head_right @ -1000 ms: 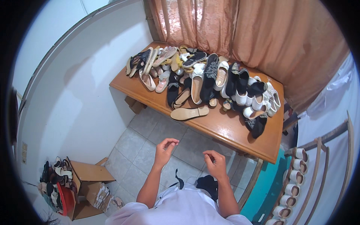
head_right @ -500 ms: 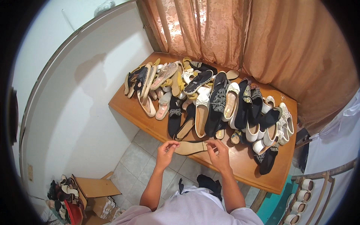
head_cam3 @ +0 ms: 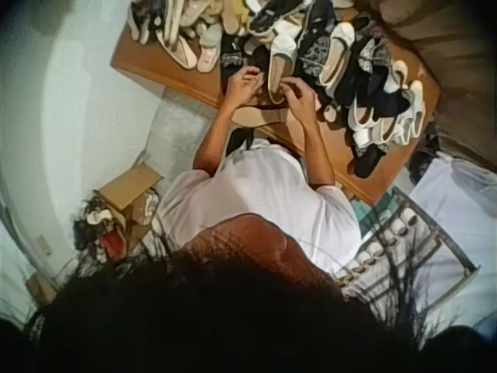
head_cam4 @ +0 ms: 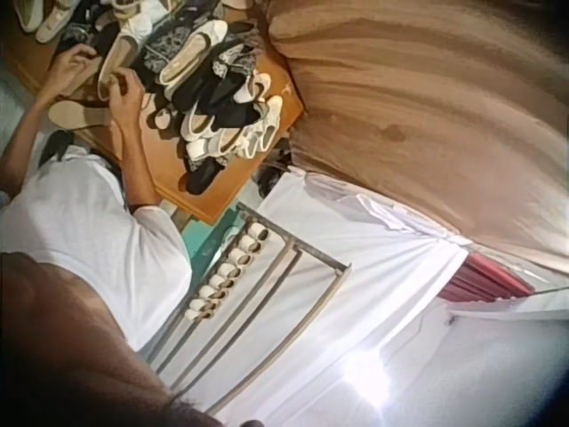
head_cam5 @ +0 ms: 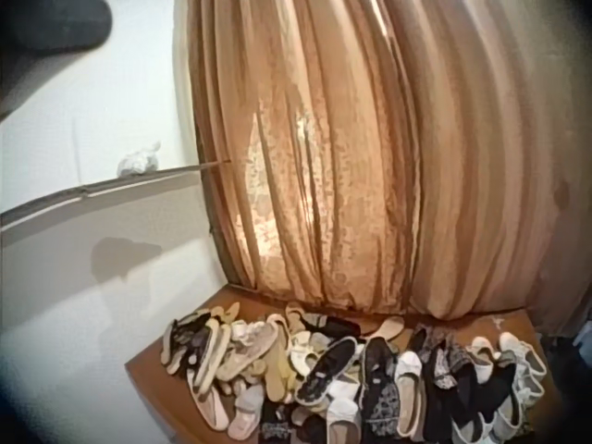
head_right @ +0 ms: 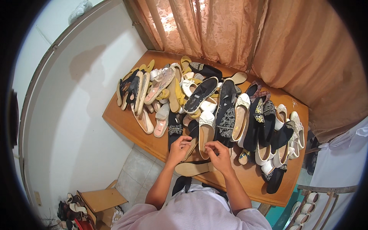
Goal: Organizing various styles of women's shoes from a table onto a multi-tiered wooden rack.
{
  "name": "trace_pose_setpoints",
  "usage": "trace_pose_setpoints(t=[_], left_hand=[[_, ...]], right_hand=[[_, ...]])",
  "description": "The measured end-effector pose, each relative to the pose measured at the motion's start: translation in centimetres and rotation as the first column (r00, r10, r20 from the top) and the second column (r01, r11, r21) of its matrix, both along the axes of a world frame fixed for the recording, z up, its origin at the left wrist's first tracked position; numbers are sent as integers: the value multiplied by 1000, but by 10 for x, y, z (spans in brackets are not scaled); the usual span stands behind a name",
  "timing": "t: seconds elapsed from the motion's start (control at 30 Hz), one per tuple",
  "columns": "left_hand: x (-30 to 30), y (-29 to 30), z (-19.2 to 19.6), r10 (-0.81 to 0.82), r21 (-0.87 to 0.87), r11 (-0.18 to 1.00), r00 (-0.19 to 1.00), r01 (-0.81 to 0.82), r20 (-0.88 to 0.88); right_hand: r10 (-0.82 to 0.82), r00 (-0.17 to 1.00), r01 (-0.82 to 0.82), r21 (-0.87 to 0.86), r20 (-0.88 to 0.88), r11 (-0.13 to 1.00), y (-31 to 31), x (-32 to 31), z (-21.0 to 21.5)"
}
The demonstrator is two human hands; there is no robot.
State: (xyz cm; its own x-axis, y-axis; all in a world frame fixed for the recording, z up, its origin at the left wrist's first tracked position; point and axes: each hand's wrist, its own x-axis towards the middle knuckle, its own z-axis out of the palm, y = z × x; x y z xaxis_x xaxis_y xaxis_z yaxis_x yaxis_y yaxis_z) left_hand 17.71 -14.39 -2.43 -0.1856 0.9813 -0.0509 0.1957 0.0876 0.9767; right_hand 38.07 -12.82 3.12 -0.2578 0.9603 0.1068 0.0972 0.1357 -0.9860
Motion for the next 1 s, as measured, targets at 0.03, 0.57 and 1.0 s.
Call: trace_pose_setpoints(t=[0.03, 0.57, 1.0], left_hand=[[1, 10, 10, -42, -140, 989, 999, 46, 32], [0, 116, -27, -409, -142, 913, 857, 384, -312], [-55, 109, 53, -350, 247, 891, 923, 381, -162]], right_hand=[[1, 1000, -1, -10, 11, 1000, 2, -2, -2], [-338, 930, 351, -72, 144, 934, 10, -51, -7], [-610, 772, 598, 120, 181, 793, -1, -81, 7]])
